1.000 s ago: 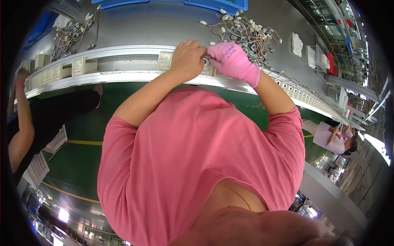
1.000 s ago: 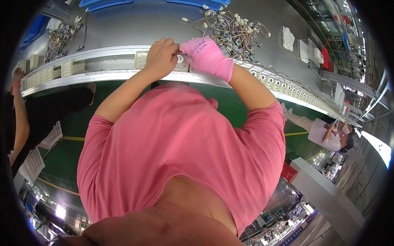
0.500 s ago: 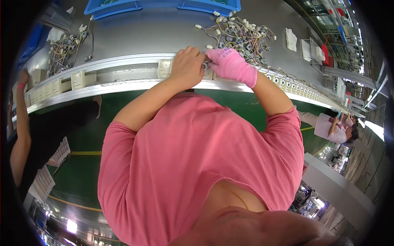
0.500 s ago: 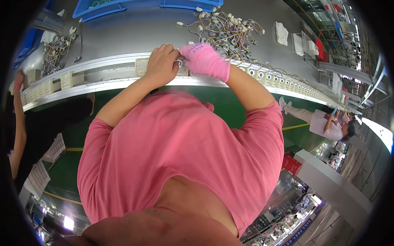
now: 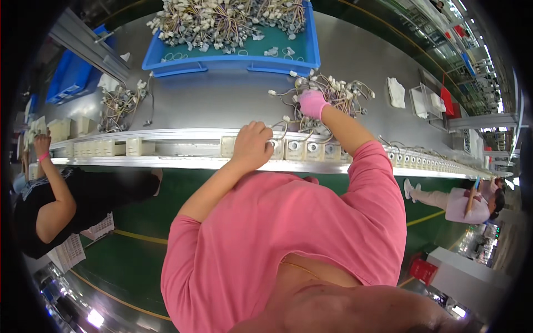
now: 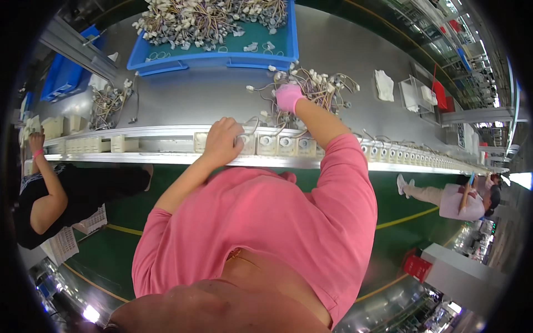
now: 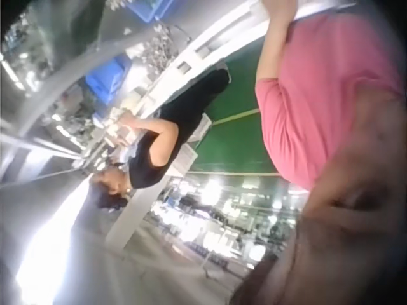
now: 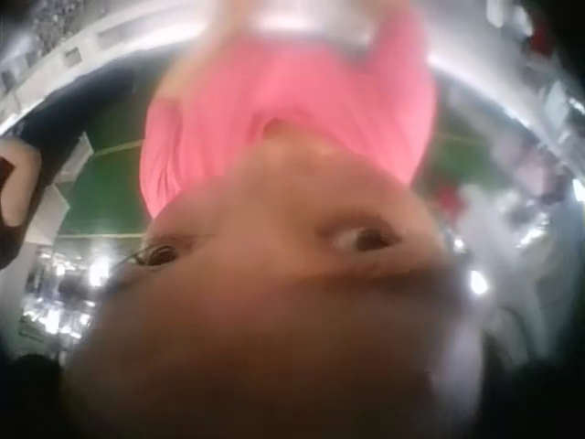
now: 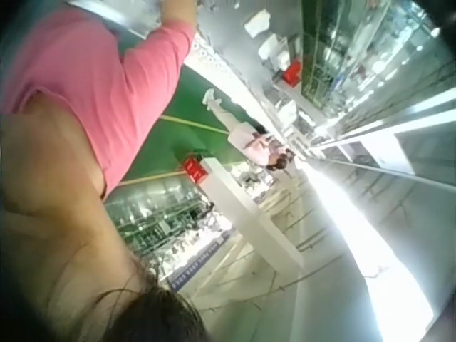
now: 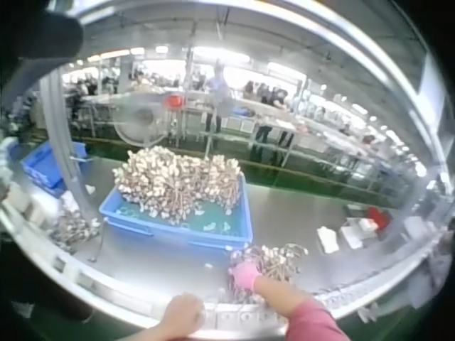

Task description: Manually inserting small light-emitting components into a long white mounting strip on an industrial assembly line.

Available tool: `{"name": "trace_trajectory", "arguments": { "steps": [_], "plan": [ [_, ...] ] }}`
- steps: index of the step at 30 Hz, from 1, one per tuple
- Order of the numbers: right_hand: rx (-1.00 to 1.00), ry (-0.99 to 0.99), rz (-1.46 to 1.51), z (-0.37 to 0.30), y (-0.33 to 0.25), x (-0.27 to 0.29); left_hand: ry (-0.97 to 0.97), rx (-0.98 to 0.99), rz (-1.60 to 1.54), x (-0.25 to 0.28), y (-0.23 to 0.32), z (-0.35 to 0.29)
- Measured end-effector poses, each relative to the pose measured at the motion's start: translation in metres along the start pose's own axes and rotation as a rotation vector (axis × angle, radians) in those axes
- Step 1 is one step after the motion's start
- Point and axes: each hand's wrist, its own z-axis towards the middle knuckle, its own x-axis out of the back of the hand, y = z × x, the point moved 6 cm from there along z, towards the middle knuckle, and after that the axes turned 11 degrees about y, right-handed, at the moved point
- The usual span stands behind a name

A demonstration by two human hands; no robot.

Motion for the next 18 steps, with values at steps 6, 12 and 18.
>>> {"name": "trace_trajectory", "arguments": {
  "steps": [6, 12, 18],
  "plan": [
    [0.087, 0.074, 0.355, 0.011, 0.039, -0.002, -0.019, 0.018, 0.013, 0.000, -0.001, 0.003],
    [-0.092, 0.207, 0.772, -0.043, 0.091, 0.057, 0.001, 0.021, -0.003, 0.003, -0.003, 0.004],
    [-0.433, 0.883, 1.676, -0.086, 0.112, 0.102, -0.050, 0.043, -0.059, 0.001, -0.007, 0.003]
  ]
}}
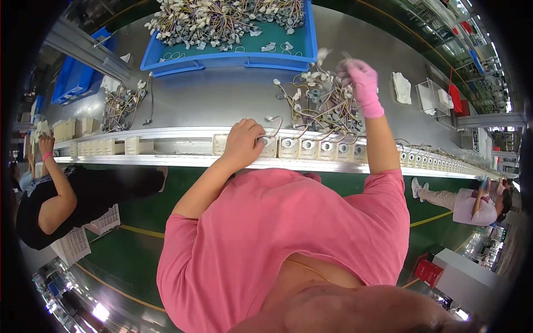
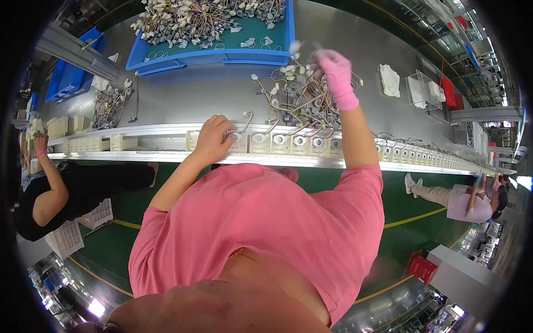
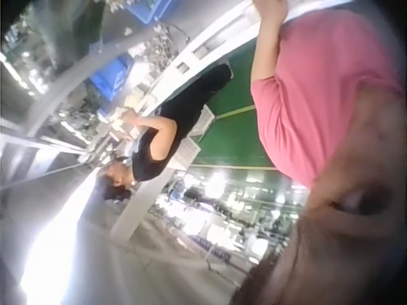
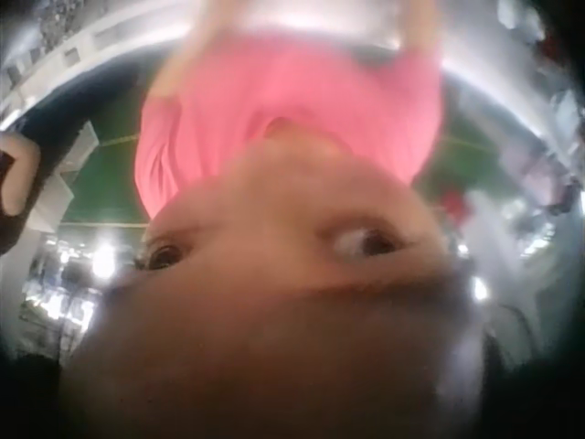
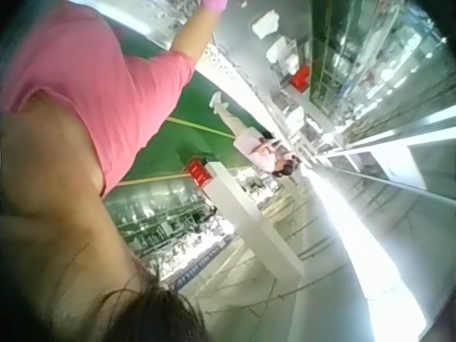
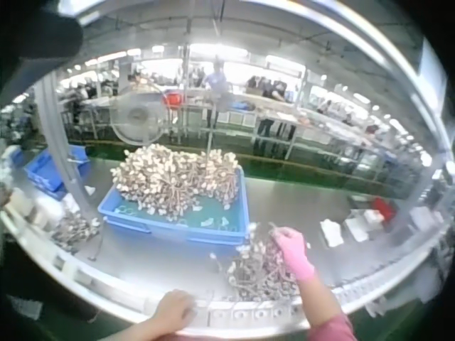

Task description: Manually inserting small light-emitting components into a long white mounting strip on an industrial assembly line.

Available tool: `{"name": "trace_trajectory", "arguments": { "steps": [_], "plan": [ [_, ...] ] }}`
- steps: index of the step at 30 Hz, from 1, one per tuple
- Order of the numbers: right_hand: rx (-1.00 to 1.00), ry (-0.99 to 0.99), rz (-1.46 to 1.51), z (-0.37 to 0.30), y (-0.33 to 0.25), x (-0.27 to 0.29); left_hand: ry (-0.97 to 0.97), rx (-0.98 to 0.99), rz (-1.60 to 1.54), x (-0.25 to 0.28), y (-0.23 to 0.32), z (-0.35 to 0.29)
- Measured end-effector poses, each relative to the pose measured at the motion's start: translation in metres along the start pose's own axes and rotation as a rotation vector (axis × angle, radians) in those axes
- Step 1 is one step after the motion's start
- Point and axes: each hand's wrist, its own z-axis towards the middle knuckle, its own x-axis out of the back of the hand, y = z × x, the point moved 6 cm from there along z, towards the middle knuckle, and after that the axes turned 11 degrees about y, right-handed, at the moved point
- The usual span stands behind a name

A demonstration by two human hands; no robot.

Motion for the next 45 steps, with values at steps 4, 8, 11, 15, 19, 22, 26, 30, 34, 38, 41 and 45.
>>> {"name": "trace_trajectory", "arguments": {
  "steps": [4, 8, 11, 15, 19, 22, 26, 30, 34, 38, 41, 45],
  "plan": [
    [0.088, 0.293, 0.124, -0.008, -0.017, -0.001, -0.094, 0.032, -0.054, 0.001, -0.001, 0.001],
    [0.173, 0.223, 0.272, -0.026, -0.043, -0.029, -0.049, -0.002, -0.096, 0.016, 0.001, 0.011],
    [0.140, -0.022, 0.131, -0.074, -0.079, -0.088, 0.173, -0.064, -0.042, 0.042, 0.015, 0.034],
    [-0.094, -0.224, 0.196, -0.115, -0.083, -0.142, 0.078, 0.032, -0.141, 0.062, 0.028, 0.065],
    [-0.074, -0.291, 0.287, -0.120, -0.079, -0.165, -0.445, 0.460, -0.677, 0.012, -0.021, 0.040],
    [0.113, -0.149, -0.176, -0.120, -0.046, -0.160, -0.340, 0.808, -1.004, 0.013, -0.037, 0.027],
    [0.552, -0.373, -0.775, -0.170, -0.036, -0.182, -0.131, 0.830, -1.175, 0.014, -0.046, 0.028],
    [0.667, -0.207, -0.826, -0.175, -0.033, -0.187, -0.137, 0.977, -1.359, 0.007, -0.043, 0.027],
    [0.478, -0.311, -0.643, -0.169, -0.026, -0.175, -0.096, 0.879, -1.026, 0.017, -0.056, 0.024],
    [0.464, -0.471, -0.687, -0.174, -0.014, -0.172, -0.164, 0.278, -0.251, 0.040, -0.052, 0.024],
    [0.631, -0.681, -0.869, -0.188, -0.003, -0.180, -0.154, -0.087, -0.138, 0.047, -0.038, 0.013],
    [0.620, -0.886, -1.084, -0.197, 0.004, -0.192, -0.166, -0.215, -0.099, 0.051, -0.028, 0.003]
  ]
}}
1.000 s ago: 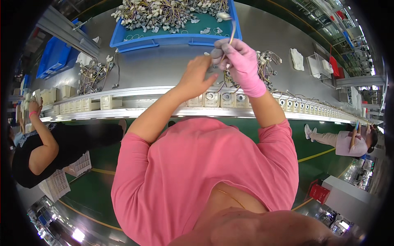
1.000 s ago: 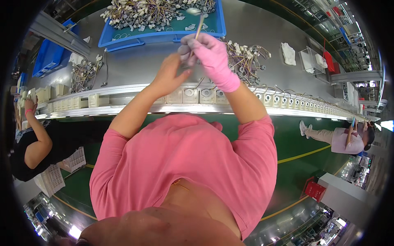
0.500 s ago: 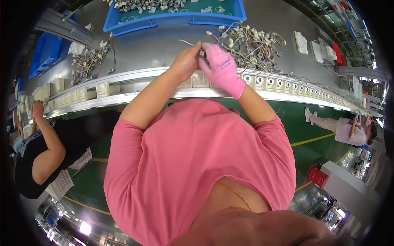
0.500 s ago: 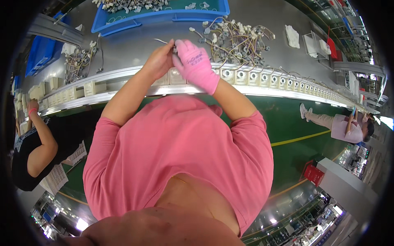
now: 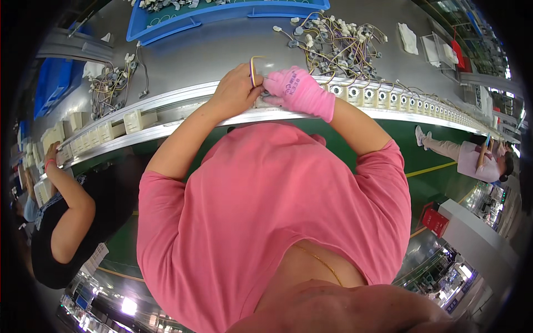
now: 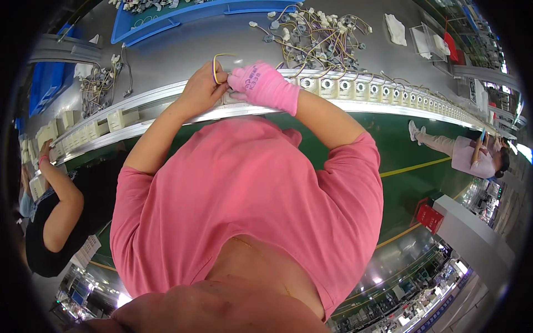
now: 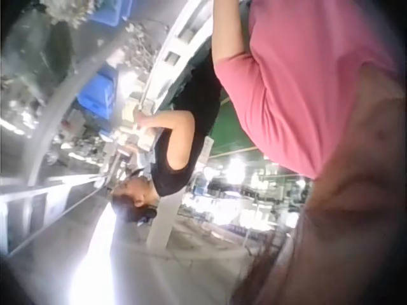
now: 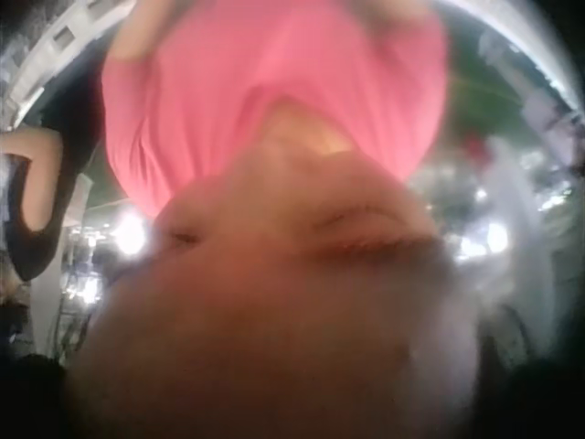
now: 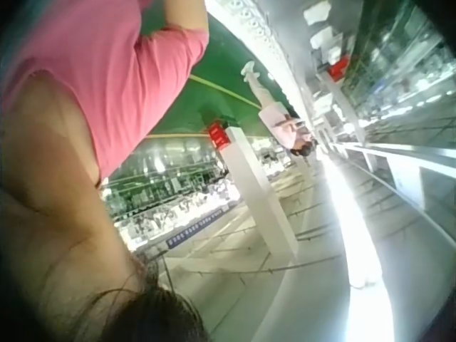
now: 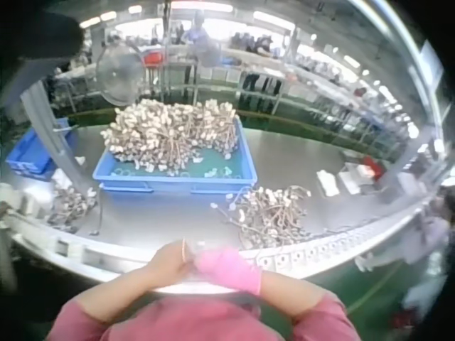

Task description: Manually inserting small light-emitting components into a long white mounting strip on an industrial assembly line.

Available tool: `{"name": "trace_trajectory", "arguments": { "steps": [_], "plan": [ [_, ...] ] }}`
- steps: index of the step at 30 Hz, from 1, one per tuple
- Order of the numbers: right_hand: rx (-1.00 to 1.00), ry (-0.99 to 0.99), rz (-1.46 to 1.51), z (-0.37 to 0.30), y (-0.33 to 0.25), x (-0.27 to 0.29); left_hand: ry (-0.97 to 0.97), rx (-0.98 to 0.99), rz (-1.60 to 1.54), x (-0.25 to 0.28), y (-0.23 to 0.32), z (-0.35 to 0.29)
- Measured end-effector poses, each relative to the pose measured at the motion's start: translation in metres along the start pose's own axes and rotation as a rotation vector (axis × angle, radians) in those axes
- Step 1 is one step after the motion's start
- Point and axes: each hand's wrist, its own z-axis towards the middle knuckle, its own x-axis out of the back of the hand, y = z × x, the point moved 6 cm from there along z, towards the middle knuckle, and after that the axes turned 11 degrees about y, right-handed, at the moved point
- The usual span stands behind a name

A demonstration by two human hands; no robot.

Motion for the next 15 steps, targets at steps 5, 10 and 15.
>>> {"name": "trace_trajectory", "arguments": {
  "steps": [5, 10, 15],
  "plan": [
    [0.110, 0.165, -0.067, -0.005, -0.004, 0.003, 0.002, 0.038, 0.104, -0.012, -0.005, -0.009],
    [0.059, 0.483, -0.007, -0.024, -0.013, -0.005, 0.087, 0.125, 0.073, -0.016, -0.005, -0.013],
    [-0.104, 0.522, 0.066, -0.022, -0.015, -0.005, 0.164, 0.141, 0.112, -0.015, -0.006, -0.017]
  ]
}}
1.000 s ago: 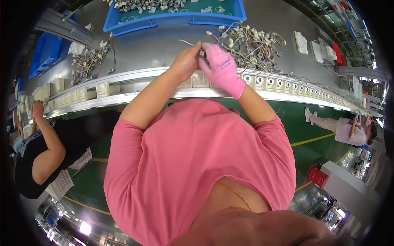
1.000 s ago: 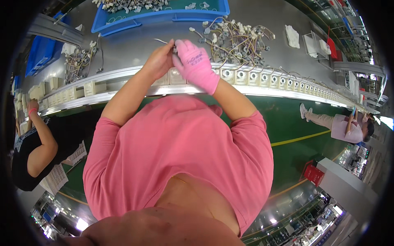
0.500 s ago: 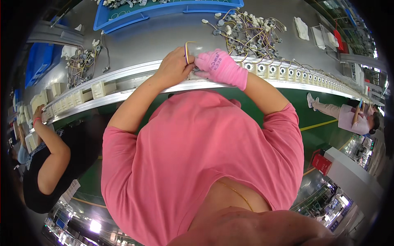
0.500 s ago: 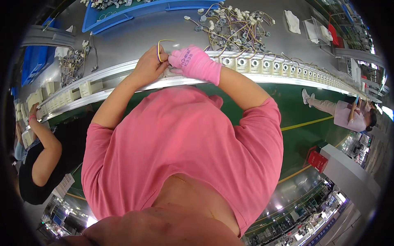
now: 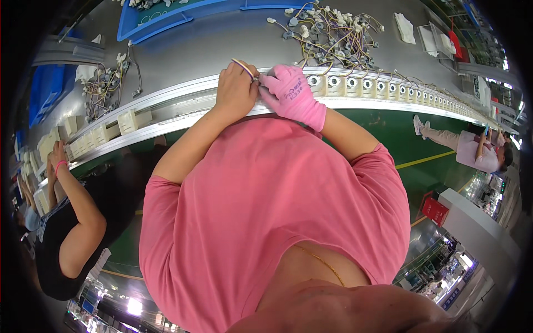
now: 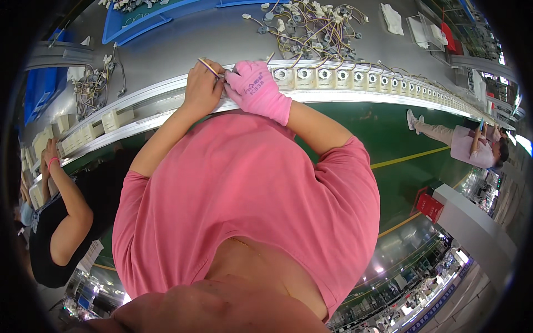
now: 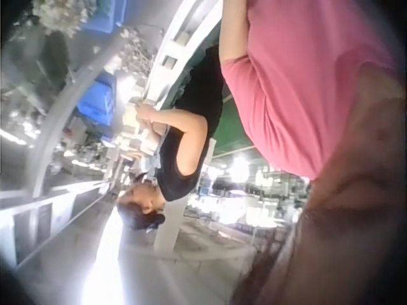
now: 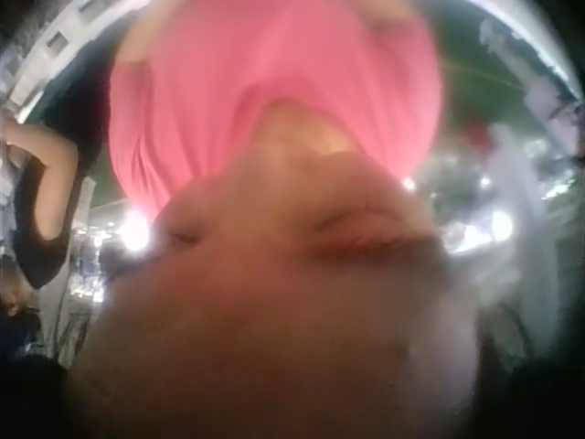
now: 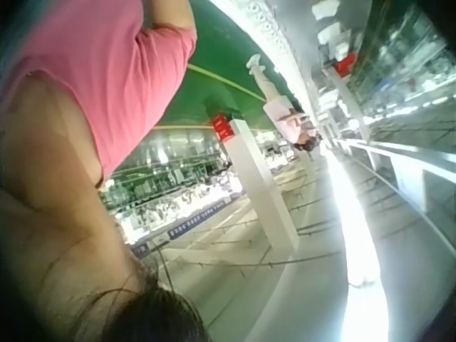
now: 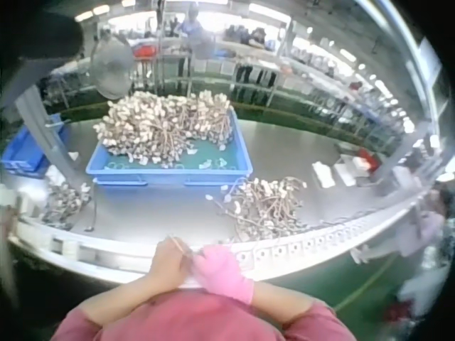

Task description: Manually inserting small light-emitting components into a long white mounting strip on an industrial assembly line.

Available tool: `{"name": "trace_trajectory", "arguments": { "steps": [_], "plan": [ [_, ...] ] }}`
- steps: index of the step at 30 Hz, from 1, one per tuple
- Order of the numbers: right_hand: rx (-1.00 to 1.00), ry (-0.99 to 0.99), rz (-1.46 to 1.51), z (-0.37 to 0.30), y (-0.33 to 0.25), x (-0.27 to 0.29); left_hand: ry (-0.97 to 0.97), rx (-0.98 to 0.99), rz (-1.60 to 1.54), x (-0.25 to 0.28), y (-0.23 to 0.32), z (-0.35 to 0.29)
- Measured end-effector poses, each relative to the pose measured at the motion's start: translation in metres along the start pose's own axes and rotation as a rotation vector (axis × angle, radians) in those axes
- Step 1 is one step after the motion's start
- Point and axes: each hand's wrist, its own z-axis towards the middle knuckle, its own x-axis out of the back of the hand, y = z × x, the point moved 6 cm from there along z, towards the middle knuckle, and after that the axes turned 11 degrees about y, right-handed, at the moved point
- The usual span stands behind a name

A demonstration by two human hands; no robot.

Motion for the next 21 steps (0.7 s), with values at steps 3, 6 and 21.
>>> {"name": "trace_trajectory", "arguments": {
  "steps": [3, 6, 21],
  "plan": [
    [-0.030, 0.152, 0.025, -0.003, 0.000, 0.002, 0.034, -0.019, 0.016, -0.001, 0.001, -0.001],
    [-0.021, 0.245, -0.059, -0.006, -0.004, 0.006, 0.029, -0.045, 0.000, 0.000, 0.004, 0.000],
    [0.005, -0.005, -0.026, 0.005, -0.004, 0.010, -0.046, 0.015, 0.098, -0.004, 0.005, -0.001]
  ]
}}
